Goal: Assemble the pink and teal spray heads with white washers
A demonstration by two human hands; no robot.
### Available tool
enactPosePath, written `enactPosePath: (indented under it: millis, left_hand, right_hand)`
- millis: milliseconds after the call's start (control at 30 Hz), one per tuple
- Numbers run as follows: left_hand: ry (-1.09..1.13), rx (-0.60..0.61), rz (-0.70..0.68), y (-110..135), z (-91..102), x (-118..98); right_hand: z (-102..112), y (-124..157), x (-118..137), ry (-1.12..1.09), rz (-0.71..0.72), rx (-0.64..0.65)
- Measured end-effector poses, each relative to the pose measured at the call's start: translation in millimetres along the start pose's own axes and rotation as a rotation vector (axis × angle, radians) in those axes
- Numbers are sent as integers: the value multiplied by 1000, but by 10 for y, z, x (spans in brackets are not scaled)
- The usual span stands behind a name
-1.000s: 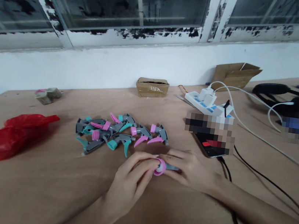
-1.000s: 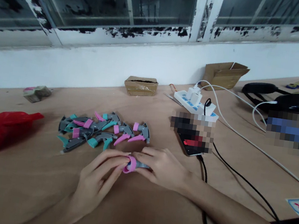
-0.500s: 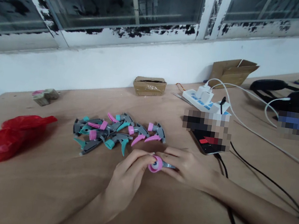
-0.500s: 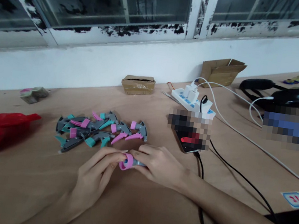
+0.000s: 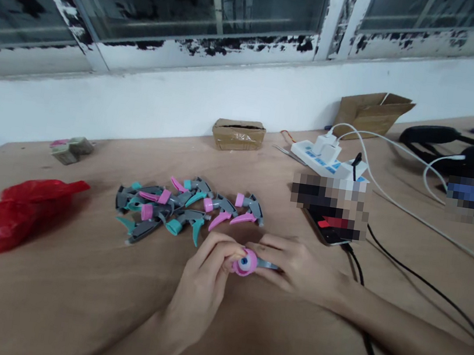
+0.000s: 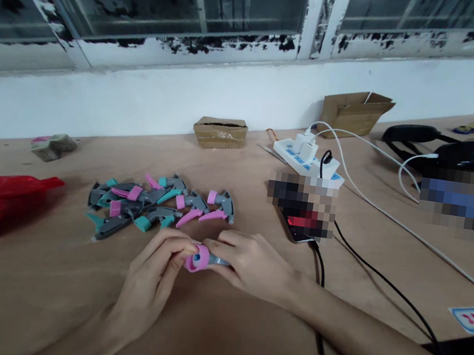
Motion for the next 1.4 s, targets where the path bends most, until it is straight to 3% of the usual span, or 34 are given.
enactPosePath:
  millis: [600, 833, 1000, 1100, 1233, 1400]
  left_hand:
    - [16, 83, 60, 61, 3, 22]
    - [84, 40, 137, 46, 27, 54]
    - [93, 44, 89, 25, 40, 25]
    - [62, 113, 68, -21, 56, 20]
    - [-25, 315, 49, -137, 77, -14]
    - [-330, 502, -75, -280, 97, -230]
  right_hand:
    - [25, 21, -43, -11, 10, 76]
    - [12, 16, -59, -194, -45, -23]
    - [15, 8, -66, -272, -76, -95]
    - [21, 22, -89, -259, -88, -119]
    - [13, 30, -98, -227, -45, -52]
    - [29, 27, -83, -150, 13, -9]
Point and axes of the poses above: each hand's wrist, its own y-axis away from the middle knuckle, its own z-axis out of the back of the hand, x = y × z, the point moved 5 cm from there along -y, towards the middle knuckle, and after that the axes turned 15 degrees about z, right-handed, at the moved point
